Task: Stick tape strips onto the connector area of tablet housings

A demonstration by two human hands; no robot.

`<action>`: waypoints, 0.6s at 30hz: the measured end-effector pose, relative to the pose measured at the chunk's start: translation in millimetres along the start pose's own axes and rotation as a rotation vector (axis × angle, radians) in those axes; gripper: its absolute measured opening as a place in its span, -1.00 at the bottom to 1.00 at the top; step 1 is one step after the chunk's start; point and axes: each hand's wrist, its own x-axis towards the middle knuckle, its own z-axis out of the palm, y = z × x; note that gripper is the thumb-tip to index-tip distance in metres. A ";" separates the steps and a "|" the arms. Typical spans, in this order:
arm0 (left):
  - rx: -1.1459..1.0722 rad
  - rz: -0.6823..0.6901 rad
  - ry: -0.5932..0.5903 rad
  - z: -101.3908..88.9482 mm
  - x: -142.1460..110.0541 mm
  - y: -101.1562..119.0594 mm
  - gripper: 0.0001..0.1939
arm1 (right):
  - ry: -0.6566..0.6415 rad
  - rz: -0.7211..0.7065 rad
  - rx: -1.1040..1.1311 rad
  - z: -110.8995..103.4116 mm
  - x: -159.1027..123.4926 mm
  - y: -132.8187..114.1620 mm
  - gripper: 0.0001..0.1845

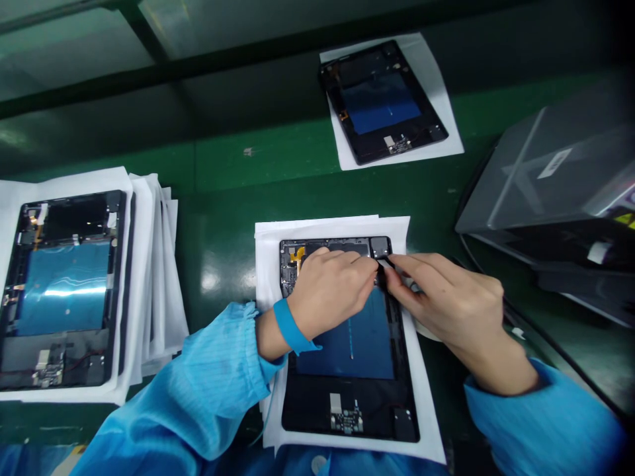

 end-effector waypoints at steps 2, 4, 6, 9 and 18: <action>0.001 -0.002 0.000 0.1 0.1 0.2 -0.73 | 0.002 0.003 -0.003 -0.1 0.2 -0.3 -0.87; 0.003 0.000 0.003 0.6 0.1 0.1 -0.73 | 0.003 -0.002 -0.010 -0.1 0.3 -0.7 -0.86; 0.006 -0.002 0.005 1.4 -0.1 -0.2 -0.74 | 0.007 -0.009 -0.020 0.0 0.4 -1.2 -0.85; 0.009 -0.002 0.006 2.0 -0.4 -0.7 -0.76 | 0.016 -0.013 -0.030 -0.1 0.6 -1.9 -0.85; 0.005 -0.003 -0.012 -0.2 0.9 -0.5 -0.75 | 0.002 0.008 -0.029 -0.3 1.7 -3.3 -0.92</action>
